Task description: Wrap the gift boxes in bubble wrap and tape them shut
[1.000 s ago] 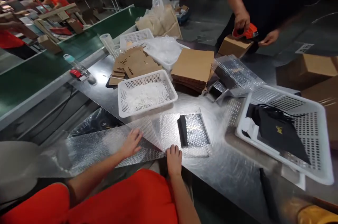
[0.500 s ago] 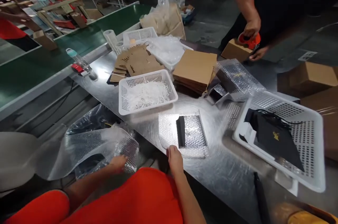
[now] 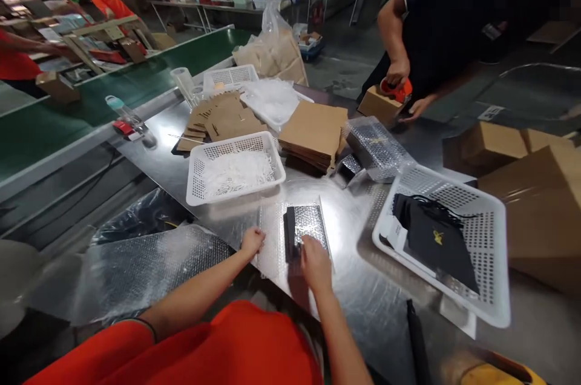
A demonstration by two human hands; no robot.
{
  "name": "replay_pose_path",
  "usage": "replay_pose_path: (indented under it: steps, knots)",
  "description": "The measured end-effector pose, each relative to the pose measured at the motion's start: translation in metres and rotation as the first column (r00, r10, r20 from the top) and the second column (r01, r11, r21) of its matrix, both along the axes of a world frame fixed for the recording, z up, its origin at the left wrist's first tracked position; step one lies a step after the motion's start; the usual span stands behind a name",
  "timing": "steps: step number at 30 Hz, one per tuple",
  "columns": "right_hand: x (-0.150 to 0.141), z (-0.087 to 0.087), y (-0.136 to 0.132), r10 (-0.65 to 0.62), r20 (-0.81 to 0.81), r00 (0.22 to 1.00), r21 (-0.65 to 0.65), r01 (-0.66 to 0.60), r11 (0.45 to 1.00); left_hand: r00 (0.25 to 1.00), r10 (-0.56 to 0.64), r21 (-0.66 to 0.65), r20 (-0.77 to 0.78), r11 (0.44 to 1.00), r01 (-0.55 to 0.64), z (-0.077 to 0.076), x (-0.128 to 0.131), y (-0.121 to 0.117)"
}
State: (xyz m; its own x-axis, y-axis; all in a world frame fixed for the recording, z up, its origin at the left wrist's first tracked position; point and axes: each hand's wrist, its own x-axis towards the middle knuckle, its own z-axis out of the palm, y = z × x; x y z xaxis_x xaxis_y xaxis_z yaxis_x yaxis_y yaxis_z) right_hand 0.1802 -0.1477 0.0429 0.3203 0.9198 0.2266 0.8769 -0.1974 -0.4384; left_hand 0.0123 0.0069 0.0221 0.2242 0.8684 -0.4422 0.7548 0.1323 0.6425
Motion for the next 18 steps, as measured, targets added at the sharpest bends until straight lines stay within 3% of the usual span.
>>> replay_pose_path:
  steps: [3, 6, 9, 14, 16, 18]
  knots:
    - [0.052, -0.001, 0.01, -0.01, 0.052, 0.999, -0.14, 0.017, 0.99, 0.998, -0.004, 0.07, -0.064, 0.997, 0.009, 0.014, 0.004, 0.0]
    - [0.066, -0.011, 0.018, 0.106, -0.007, 0.994, -0.268, -0.104, 0.958, 0.995, -0.041, 0.154, -0.088, 0.987, 0.054, 0.027, 0.023, -0.007]
    - [0.054, -0.018, 0.027, 0.131, -0.029, 0.991, -0.277, -0.134, 0.952, 0.993, -0.078, 0.219, -0.091, 0.971, 0.097, 0.035, 0.052, -0.018]
    - [0.018, -0.021, 0.024, 0.018, -0.003, 1.0, -0.257, -0.019, 0.966, 0.932, -0.238, 0.291, -0.275, 0.903, 0.317, 0.043, 0.091, -0.033]
    - [-0.004, -0.023, 0.014, -0.053, -0.003, 0.999, -0.254, 0.051, 0.966, 0.899, -0.326, 0.297, -0.291, 0.863, 0.409, 0.046, 0.102, -0.033]
    - [-0.03, -0.027, 0.005, -0.159, -0.033, 0.987, -0.245, 0.146, 0.958, 0.843, -0.478, 0.32, -0.246, 0.781, 0.537, 0.049, 0.112, -0.029]
